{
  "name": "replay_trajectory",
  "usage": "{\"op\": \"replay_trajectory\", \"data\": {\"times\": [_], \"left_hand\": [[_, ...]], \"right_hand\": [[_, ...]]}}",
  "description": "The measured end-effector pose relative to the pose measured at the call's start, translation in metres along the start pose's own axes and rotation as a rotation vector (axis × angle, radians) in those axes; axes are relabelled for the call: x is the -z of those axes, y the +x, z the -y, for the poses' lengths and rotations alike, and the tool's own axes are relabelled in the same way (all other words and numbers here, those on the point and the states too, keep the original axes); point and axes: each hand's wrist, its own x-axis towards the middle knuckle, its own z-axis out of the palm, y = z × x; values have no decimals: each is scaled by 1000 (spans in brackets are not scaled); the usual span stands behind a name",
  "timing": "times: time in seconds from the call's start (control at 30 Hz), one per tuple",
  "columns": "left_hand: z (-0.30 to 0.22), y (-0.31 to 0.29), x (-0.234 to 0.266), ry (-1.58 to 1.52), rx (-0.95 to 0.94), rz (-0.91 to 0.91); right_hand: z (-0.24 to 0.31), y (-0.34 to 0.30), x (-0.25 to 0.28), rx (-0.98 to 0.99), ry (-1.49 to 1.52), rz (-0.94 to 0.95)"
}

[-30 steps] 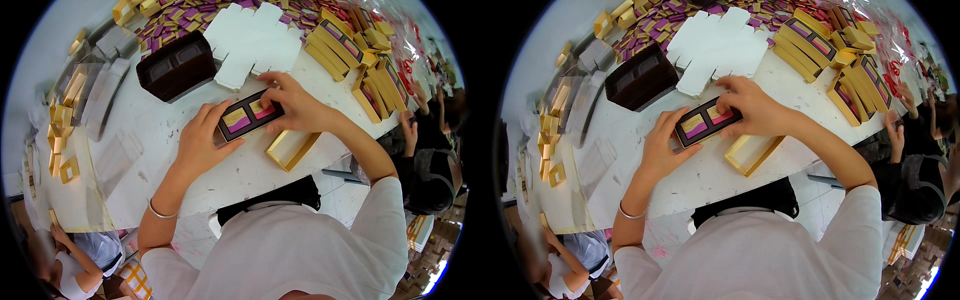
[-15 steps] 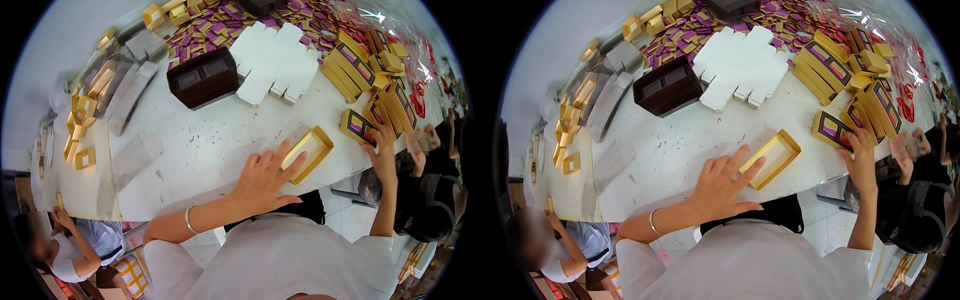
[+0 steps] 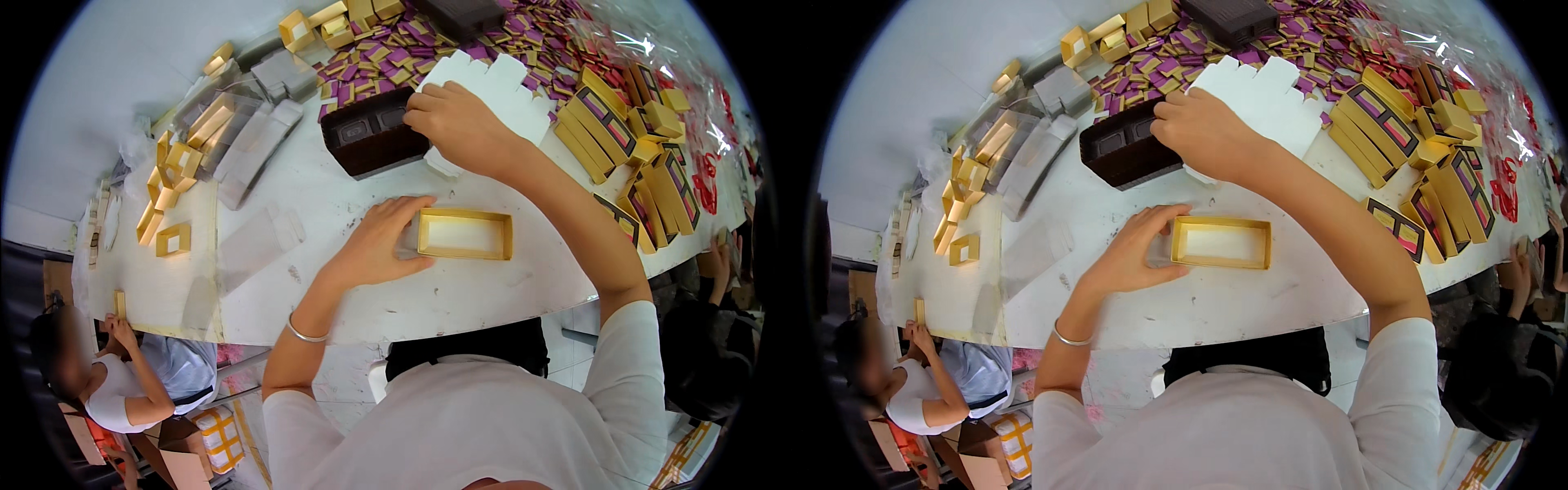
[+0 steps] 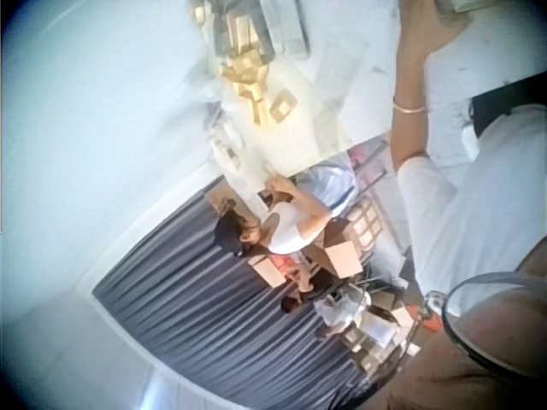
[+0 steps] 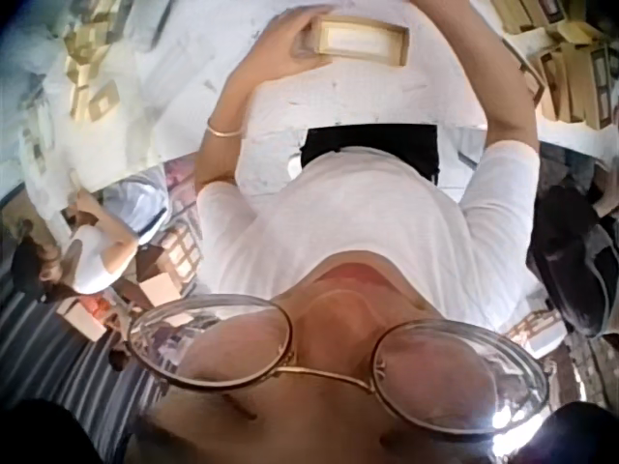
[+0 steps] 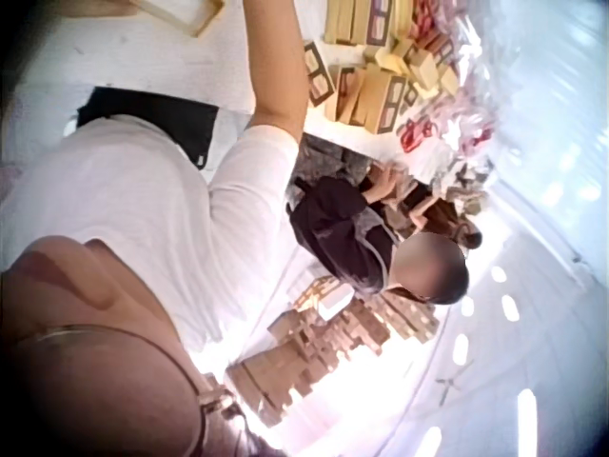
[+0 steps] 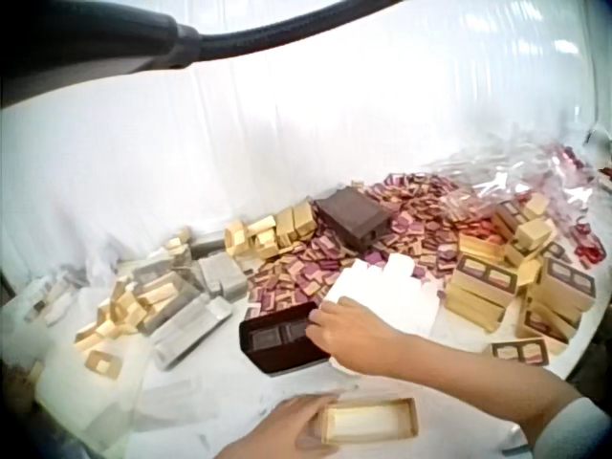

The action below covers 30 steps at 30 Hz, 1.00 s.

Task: The person assembles small cosmetic compacts by placing two colored inserts into a black plastic tray and then closing it with a gold-colored lid. The person repeats this process multiple times, stacking the finished compacts on the table.

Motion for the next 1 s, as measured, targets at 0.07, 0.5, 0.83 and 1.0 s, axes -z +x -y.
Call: {"op": "replay_trajectory", "data": {"times": [0.07,0.5,0.83,1.0], "left_hand": [[3,1,1,-1,-25,-35],[-1,0,-11,-37,41,-98],[-5,1,-17,-50,11,-122],[-1,-2,-16,-42,-27,-86]], "right_hand": [[-1,5,-1,-40,104,-59],[14,-77,86,-662,951,-359],[39,-118,23,-957,884,159],[48,-122,47,-526,755,27]]}}
